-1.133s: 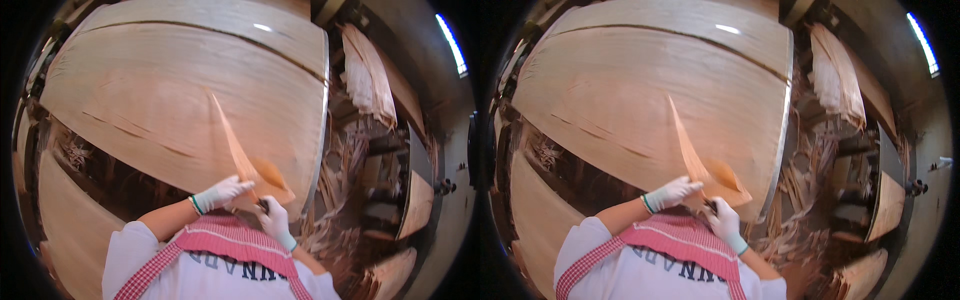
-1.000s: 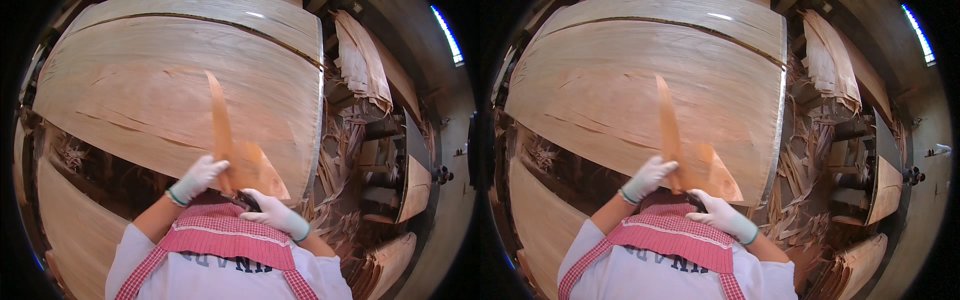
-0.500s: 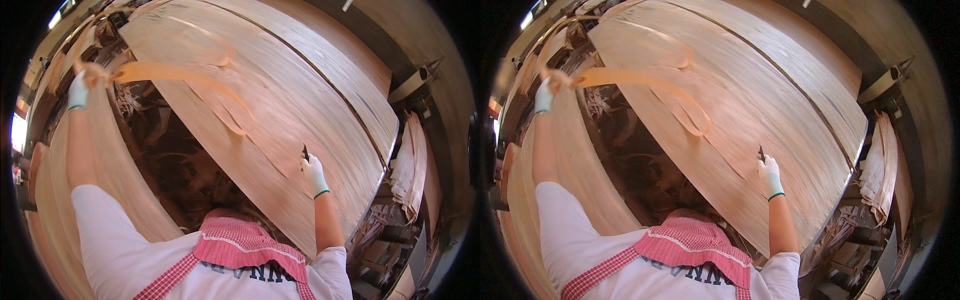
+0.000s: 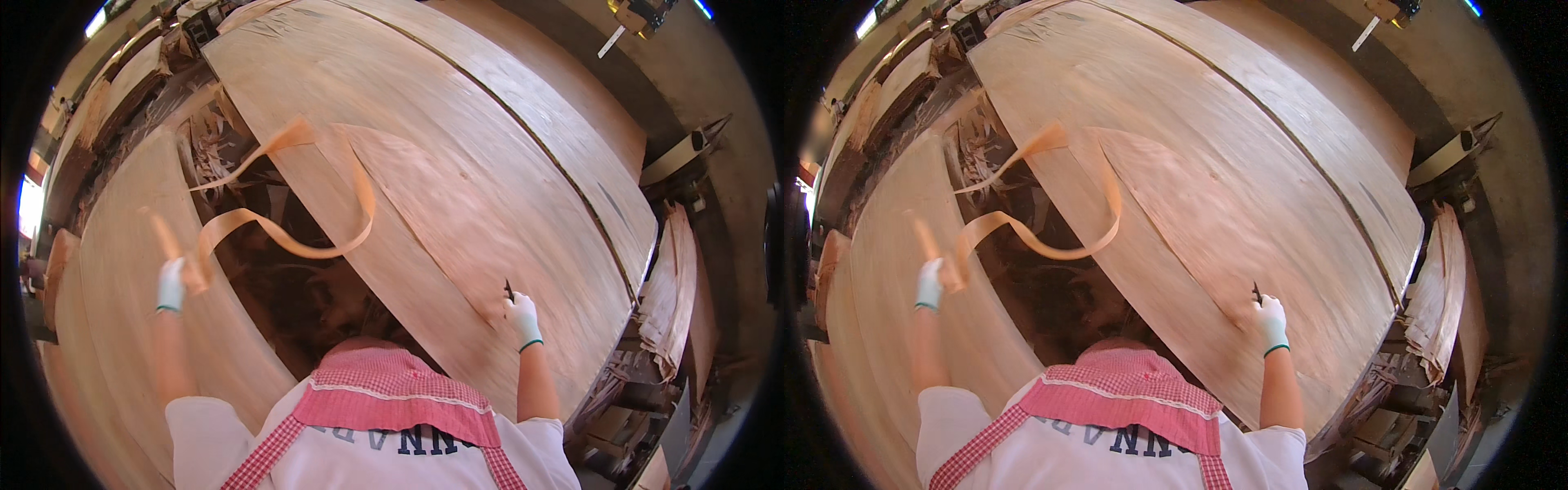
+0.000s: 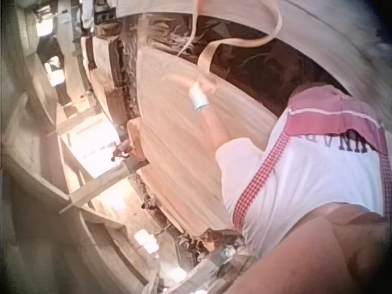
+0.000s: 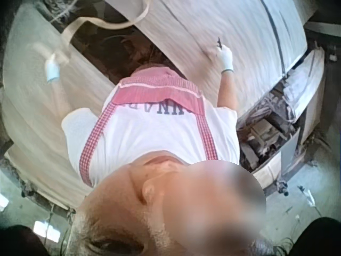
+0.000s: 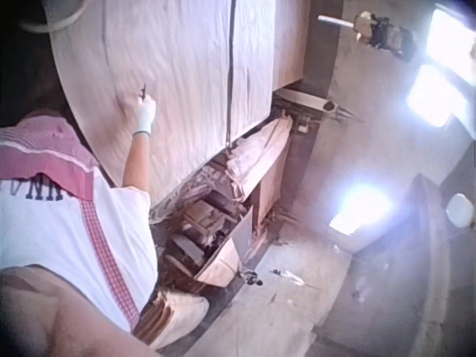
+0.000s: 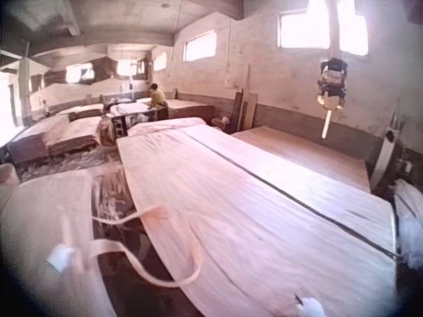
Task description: The person processes wood veneers by handling large sheets, using a knife to trim edges, and placing trimmed strips onto stacks of material.
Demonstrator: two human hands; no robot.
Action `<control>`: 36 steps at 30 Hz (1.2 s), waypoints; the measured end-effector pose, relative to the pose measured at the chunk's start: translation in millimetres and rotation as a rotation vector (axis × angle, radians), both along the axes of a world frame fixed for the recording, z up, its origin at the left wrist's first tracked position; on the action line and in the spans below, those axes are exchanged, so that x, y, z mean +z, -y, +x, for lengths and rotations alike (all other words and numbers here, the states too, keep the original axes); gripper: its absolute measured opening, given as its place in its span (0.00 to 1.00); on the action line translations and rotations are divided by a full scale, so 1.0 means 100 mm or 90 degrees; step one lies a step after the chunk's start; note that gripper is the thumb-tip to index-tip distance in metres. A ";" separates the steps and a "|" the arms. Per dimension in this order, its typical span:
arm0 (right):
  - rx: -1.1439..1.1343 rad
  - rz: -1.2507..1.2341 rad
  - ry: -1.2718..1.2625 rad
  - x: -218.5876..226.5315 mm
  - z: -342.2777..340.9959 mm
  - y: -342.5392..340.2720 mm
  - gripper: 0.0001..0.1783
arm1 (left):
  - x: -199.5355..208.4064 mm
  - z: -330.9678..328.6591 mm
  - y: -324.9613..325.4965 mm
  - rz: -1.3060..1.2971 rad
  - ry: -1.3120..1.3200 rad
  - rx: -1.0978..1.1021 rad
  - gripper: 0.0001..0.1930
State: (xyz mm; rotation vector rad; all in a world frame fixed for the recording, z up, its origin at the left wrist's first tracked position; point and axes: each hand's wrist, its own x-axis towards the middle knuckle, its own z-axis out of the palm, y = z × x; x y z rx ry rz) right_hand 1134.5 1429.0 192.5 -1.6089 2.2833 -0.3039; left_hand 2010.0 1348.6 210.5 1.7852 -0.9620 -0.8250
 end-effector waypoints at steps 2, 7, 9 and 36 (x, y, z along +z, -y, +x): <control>0.042 -0.009 -0.030 0.02 -0.04 0.05 0.15 | -0.07 -0.84 0.26 0.035 -0.135 -0.092 0.11; -0.103 -0.022 0.138 -0.04 -0.18 0.04 0.16 | 0.63 -1.94 0.75 -0.050 -0.075 -0.248 0.17; -0.123 -0.068 0.119 0.16 -0.13 0.13 0.17 | 0.97 -2.13 0.93 -0.042 -0.146 -0.263 0.19; 0.120 -0.072 0.851 2.57 4.62 3.36 0.13 | 2.52 -1.85 2.14 -0.186 0.157 -0.426 0.12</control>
